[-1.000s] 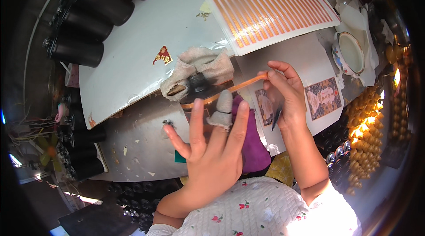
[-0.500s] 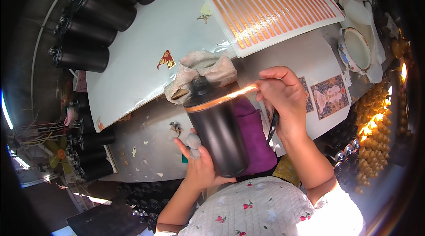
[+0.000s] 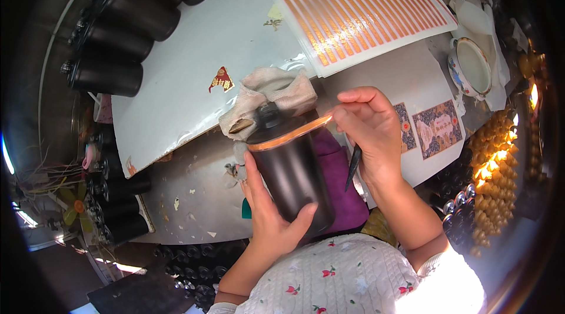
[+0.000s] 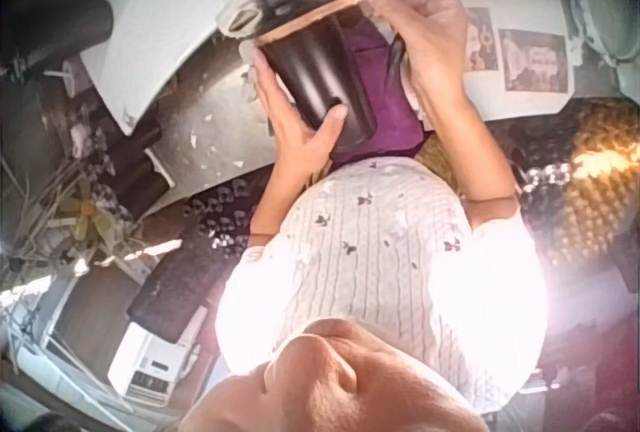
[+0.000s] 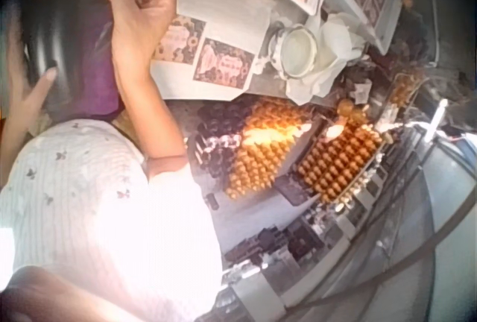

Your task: The person applies a decorative label to a black cylindrical container, smoothing it with a blue card. They then wrap a thin gold strip around the container's rim and smooth it down. The process is repeated on a second container.

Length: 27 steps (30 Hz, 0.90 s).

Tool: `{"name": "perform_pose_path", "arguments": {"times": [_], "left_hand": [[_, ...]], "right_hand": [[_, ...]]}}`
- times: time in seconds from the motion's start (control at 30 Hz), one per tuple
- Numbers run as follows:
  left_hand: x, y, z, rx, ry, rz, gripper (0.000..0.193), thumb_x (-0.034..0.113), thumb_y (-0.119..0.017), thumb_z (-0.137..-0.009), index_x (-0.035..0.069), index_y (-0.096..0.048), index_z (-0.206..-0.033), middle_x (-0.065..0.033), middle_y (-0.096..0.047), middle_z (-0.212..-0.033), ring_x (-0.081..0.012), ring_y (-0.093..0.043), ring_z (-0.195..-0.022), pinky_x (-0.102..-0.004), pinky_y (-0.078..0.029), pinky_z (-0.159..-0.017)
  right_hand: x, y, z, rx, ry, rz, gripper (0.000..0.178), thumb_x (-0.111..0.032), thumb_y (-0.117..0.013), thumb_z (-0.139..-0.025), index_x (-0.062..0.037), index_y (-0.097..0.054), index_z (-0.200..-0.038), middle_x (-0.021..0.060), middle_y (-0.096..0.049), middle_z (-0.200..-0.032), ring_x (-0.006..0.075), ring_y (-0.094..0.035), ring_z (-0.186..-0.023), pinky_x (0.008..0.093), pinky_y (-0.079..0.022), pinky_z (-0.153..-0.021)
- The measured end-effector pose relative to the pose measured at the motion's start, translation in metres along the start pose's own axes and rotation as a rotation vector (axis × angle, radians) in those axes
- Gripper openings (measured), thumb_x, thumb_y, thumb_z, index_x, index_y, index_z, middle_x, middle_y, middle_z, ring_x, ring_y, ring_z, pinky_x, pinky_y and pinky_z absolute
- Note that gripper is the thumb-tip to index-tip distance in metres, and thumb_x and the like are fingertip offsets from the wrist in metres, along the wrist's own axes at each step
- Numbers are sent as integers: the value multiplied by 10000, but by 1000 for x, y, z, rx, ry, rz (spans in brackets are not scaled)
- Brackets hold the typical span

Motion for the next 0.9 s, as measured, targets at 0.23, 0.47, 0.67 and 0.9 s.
{"name": "perform_pose_path", "arguments": {"times": [0.23,0.47,0.67,0.9], "left_hand": [[17,-1,-2,16,-29,-199,1194,395,-777,-782,-137,-7,-1523,-319,-305,-1491,-462,-258,-1418,-530,-113,-1185],[-63,-28,1,-229,90,637,1130,684,-550,-866,-38,-41,-1570,-196,-278,-1536,-281,-386,-1380,-415,-375,-1088],[-25,-6,-10,151,104,581,1201,527,-754,-797,13,-5,-1583,-190,-232,-1562,-295,-335,-1413,-427,-314,-1140],[-19,-4,-9,138,120,474,1209,423,-802,-782,9,3,-1584,-200,-227,-1554,-315,-315,-1410,-450,-305,-1135]], "right_hand": [[14,1,-6,-22,-86,-24,203,-29,-676,-926,-13,-607,-1116,100,-741,-948,89,-677,-859,209,-489,-742],[19,-12,1,-104,-143,-107,174,-60,-647,-954,-25,-615,-1122,67,-724,-969,92,-672,-906,217,-488,-771],[22,-23,14,-146,-30,88,235,-87,-709,-896,-62,-644,-1120,0,-618,-995,68,-578,-856,228,-459,-723],[-10,-53,12,-193,264,487,354,-90,-816,-752,-73,-662,-1070,3,-503,-951,95,-441,-789,232,-392,-687]]}}
Point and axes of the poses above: each hand's wrist, its own z-axis away from the middle knuckle, its own y-axis out of the back of the hand, x = y × z, the point moved 10 cm from there along -z, towards the middle knuckle
